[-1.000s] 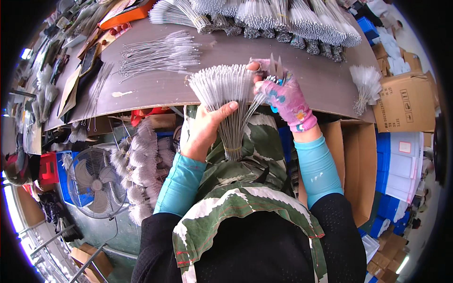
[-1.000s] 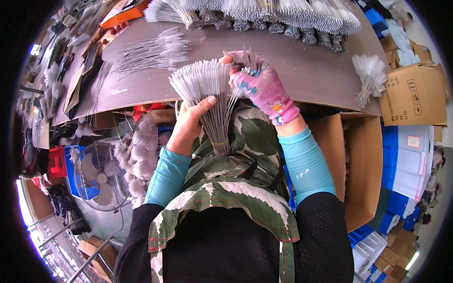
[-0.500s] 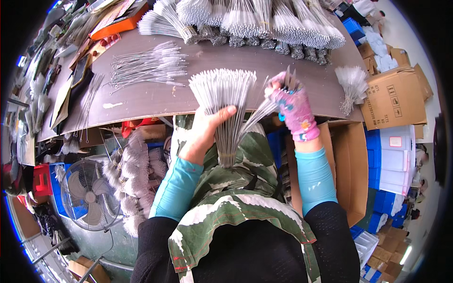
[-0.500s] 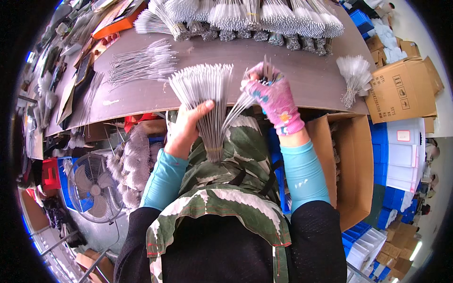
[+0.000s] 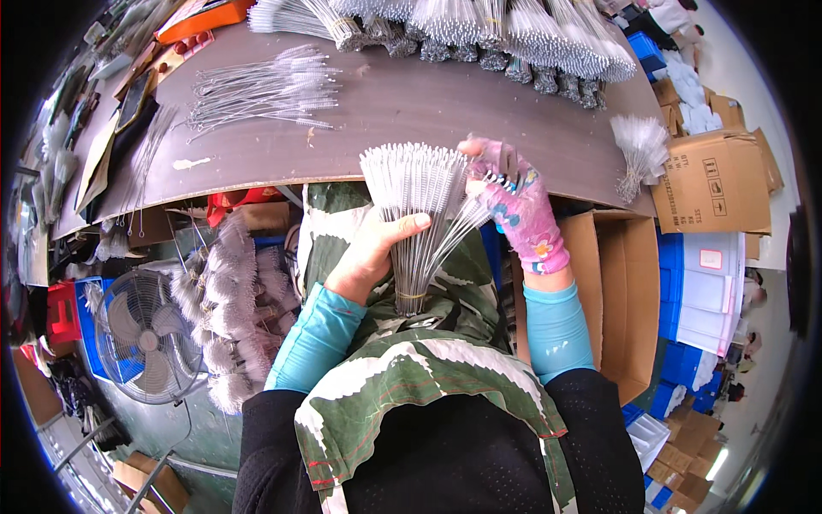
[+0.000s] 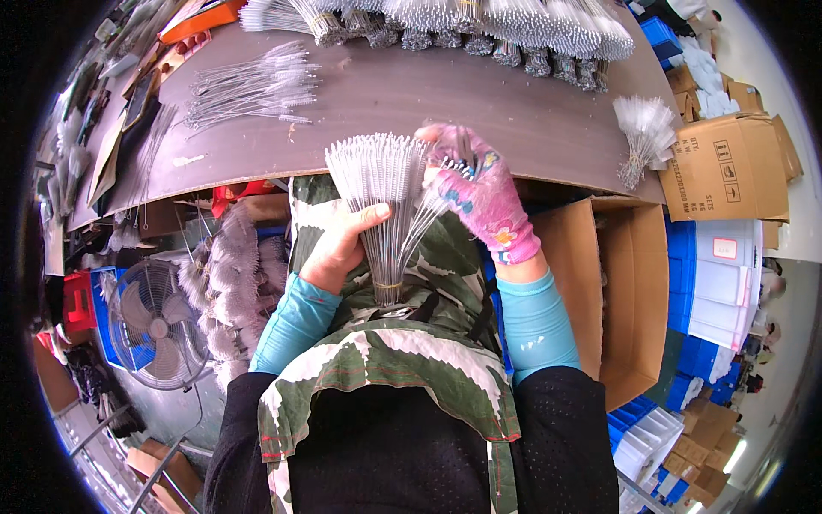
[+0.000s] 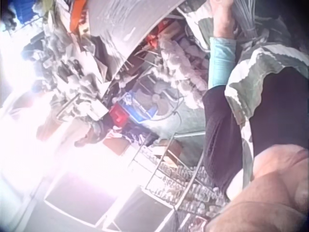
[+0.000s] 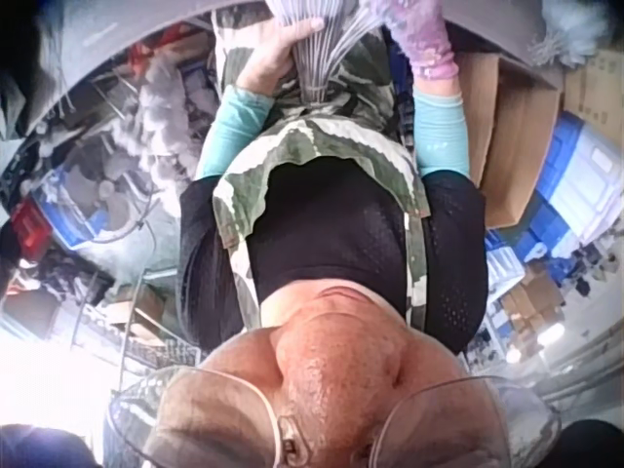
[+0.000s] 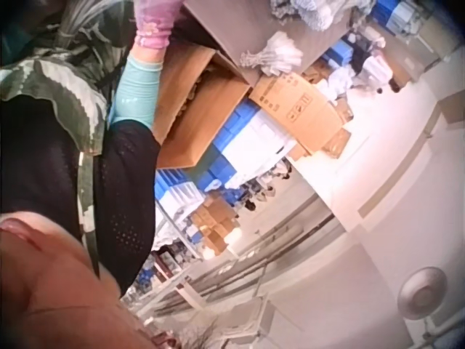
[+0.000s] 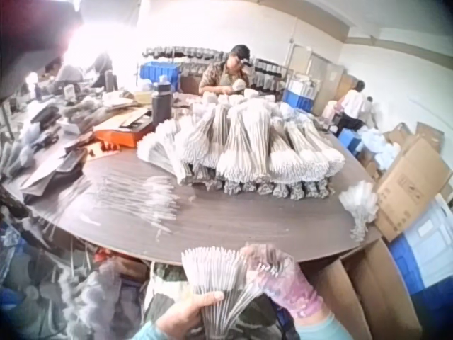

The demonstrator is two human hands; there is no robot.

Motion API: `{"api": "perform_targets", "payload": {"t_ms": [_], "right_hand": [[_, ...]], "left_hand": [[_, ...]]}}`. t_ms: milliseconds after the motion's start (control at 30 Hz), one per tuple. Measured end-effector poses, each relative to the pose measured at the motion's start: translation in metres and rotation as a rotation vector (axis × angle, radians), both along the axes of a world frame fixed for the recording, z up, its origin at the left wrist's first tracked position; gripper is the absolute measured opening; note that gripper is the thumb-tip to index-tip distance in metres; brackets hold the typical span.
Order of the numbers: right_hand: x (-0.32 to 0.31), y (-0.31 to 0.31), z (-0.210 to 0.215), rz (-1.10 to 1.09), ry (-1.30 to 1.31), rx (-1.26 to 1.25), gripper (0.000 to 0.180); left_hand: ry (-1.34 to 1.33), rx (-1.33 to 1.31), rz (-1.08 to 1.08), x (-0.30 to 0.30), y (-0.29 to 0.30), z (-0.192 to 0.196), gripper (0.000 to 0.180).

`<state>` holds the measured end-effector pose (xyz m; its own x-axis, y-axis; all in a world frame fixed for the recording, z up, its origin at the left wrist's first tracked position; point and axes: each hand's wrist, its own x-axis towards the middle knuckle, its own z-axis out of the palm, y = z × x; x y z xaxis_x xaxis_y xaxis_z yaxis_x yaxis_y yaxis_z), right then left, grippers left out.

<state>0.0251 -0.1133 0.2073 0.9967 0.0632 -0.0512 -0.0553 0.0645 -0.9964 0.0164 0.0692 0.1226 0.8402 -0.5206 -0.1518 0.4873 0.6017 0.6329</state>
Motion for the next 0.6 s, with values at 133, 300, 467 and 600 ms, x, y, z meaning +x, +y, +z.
{"api": "perform_targets", "payload": {"t_ms": [133,300,467,600], "right_hand": [[-0.002,-0.002,-0.014,0.002,-0.150,-0.072,0.023],[0.001,-0.015,-0.019,-0.019,-0.045,-0.230,0.026],[0.002,-0.002,-0.006,0.108,-0.057,-0.112,0.030],[0.006,0.006,-0.010,0.133,-0.019,0.013,0.019]], "left_hand": [[-0.146,0.097,-0.019,-0.003,0.001,-0.011,0.052],[-0.079,0.098,0.014,-0.001,0.006,-0.024,0.053],[-0.011,0.006,0.005,0.001,0.009,-0.022,0.048],[0.015,-0.023,0.035,0.003,0.009,-0.024,0.048]]}}
